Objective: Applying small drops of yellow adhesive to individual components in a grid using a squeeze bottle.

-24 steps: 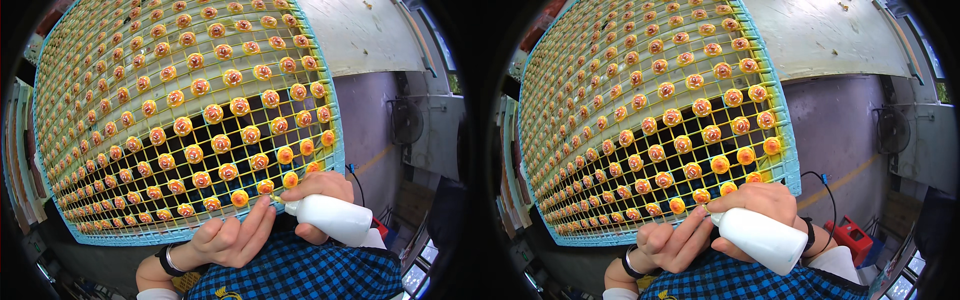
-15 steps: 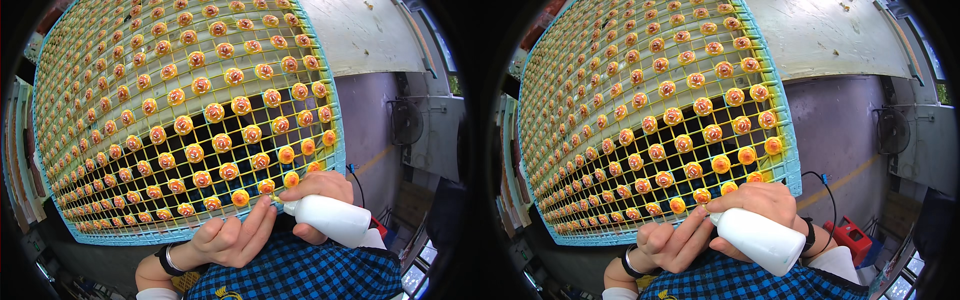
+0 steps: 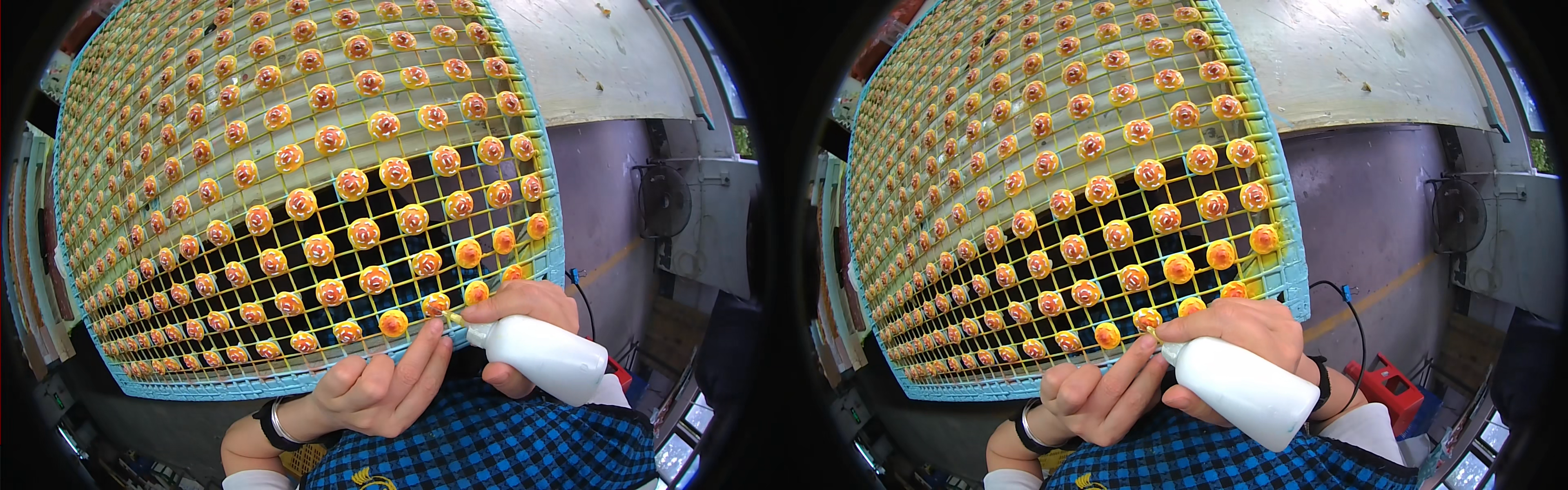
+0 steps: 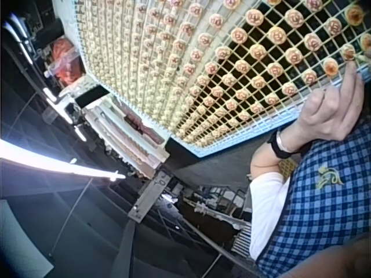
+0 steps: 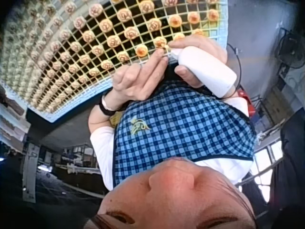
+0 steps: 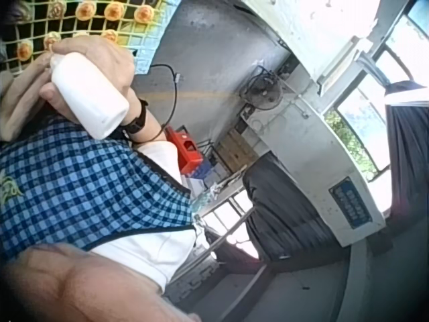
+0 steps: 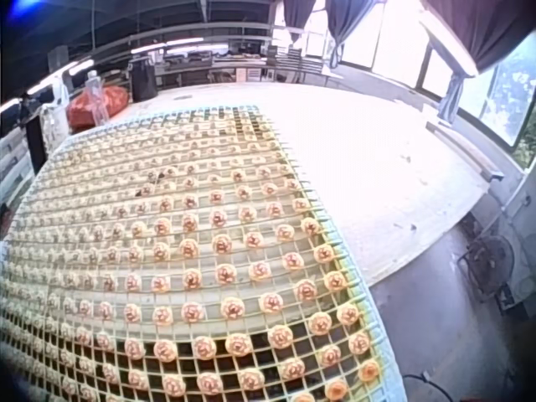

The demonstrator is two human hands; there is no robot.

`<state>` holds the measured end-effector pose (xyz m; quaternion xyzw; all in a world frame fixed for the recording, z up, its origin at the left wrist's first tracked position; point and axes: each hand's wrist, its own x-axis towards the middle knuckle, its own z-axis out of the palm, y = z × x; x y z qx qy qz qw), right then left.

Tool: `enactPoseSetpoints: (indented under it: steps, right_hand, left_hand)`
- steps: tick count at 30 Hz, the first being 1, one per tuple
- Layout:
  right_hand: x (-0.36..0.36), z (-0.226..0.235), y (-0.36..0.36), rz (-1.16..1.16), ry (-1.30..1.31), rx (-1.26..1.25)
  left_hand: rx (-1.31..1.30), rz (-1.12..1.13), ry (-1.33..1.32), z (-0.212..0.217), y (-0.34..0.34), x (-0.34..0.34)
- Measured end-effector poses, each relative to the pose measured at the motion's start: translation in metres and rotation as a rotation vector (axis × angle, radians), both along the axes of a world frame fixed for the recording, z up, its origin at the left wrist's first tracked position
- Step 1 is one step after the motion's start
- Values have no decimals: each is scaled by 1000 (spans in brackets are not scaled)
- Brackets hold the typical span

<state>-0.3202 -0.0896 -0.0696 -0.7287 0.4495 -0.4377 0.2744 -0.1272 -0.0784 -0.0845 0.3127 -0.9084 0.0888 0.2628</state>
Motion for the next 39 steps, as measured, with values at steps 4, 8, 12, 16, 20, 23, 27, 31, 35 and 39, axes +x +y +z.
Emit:
enactPoseSetpoints:
  steps: [4, 8, 12, 16, 20, 23, 27, 31, 35, 39]
  right_hand:
    - [1, 0, 0, -18, -5, 7]
    - [1, 1, -1, 3, -3, 13]
    - [-1, 2, -1, 14, -4, 30]
    - [-7, 6, 0, 44, -31, 62]
    - [-6, 5, 5, 7, -145, 150]
    - [-7, 7, 3, 17, -89, 144]
    - [-6, 8, 1, 25, -47, 116]
    - [-8, 9, -1, 51, -30, 77]
    - [-11, 10, -1, 87, -33, 106]
    - [-7, 12, 5, 4, -158, 212]
  left_hand:
    - [-1, 2, 8, -1, 0, 0]
    - [-4, 1, 9, -1, 0, 0]
    - [0, 1, 3, -1, 0, 0]
    - [11, -5, -5, 0, 0, 0]
    - [1, 1, 0, -1, 0, -1]
    - [-3, 9, 8, -1, 0, -1]
    - [-2, 3, -5, -1, 0, 0]
    - [-2, 2, 5, -1, 0, -1]
    - [-4, 8, 4, -2, 1, -1]
    - [1, 10, 9, -2, 1, -1]
